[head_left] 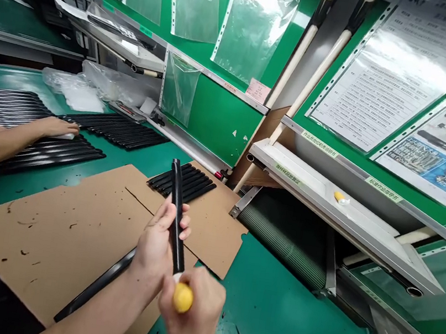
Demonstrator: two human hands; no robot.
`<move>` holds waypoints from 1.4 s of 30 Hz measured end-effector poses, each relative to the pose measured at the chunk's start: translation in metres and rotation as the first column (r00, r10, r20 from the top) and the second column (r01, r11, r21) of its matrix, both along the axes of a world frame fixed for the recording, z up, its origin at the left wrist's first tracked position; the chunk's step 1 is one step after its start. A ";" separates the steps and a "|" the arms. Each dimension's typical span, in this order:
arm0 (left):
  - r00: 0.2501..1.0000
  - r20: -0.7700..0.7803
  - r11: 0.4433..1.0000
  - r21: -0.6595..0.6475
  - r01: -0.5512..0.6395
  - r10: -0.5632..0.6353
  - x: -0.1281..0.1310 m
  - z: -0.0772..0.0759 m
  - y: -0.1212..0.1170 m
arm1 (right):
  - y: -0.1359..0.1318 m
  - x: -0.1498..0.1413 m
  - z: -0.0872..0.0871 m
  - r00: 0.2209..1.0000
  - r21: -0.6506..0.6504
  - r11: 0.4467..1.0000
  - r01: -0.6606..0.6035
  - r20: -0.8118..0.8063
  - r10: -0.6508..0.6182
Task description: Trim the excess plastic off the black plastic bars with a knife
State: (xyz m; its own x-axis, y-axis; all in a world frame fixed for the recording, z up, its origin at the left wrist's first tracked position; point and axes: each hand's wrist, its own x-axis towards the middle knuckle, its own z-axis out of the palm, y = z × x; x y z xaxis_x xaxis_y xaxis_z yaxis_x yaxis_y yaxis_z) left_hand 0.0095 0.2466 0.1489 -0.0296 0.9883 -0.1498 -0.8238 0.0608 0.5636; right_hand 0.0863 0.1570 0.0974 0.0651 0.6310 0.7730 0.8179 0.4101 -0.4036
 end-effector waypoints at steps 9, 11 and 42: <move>0.972 0.223 0.996 -0.026 0.082 -0.074 -0.001 -0.008 0.013 | -0.012 0.014 -0.004 0.925 -0.132 0.991 0.019 -0.374 -0.068; 0.963 0.239 0.990 -0.037 0.140 -0.127 0.002 -0.011 0.012 | -0.005 0.011 0.003 0.919 -0.151 0.988 -0.031 -0.394 -0.032; 0.924 0.383 0.979 -0.195 0.066 0.014 -0.003 -0.010 0.038 | -0.021 -0.014 -0.022 0.738 -0.362 0.906 -0.218 -0.669 -0.090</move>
